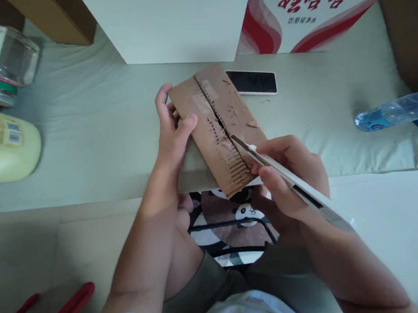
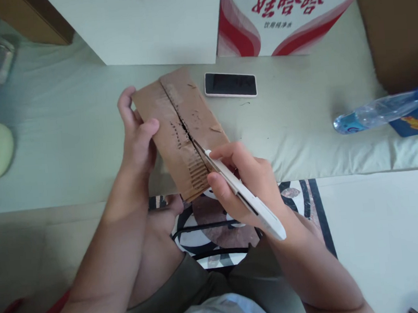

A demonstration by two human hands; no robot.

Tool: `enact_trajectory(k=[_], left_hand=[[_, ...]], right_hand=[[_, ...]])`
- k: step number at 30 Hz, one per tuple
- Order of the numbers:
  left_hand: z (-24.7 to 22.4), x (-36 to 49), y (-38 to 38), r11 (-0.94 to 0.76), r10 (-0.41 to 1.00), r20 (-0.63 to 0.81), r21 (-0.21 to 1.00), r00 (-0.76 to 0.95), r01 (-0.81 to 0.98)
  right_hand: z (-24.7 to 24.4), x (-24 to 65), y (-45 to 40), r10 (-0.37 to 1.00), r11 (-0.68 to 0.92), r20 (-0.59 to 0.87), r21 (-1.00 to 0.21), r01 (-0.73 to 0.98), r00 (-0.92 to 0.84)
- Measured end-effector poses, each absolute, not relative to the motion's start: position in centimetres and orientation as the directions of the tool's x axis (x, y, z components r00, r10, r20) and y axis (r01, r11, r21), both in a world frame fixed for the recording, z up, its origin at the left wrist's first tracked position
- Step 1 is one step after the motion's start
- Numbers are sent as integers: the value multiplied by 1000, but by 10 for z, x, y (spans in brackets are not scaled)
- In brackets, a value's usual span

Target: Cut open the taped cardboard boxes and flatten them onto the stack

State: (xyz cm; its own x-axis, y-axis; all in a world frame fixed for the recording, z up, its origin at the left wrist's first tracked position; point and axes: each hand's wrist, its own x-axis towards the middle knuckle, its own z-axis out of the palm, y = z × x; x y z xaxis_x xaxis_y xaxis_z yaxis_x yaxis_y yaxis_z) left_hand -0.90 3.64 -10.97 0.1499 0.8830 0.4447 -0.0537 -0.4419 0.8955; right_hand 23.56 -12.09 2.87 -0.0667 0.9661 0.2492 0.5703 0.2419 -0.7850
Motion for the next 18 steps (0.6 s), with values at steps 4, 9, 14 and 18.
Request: enact_trajectory(k=[4,9,14,18], left_hand=[[-112,-8,38,-428,888,438,898,141,-97],[-109,-8,35,-378,911,388,921,138,-95],[-110,-5,36,-416,898,423,906,118,-80],[-113,-6,37,-404,907,405,914,119,-32]], right_hand=[[31,235,-120,965,249,251,-783,571,-76],[35,230,-118,949,294,297,-715,634,-105],[37,228,-116,927,342,352,-663,665,-125],[37,227,-116,928,338,352,-668,662,-119]])
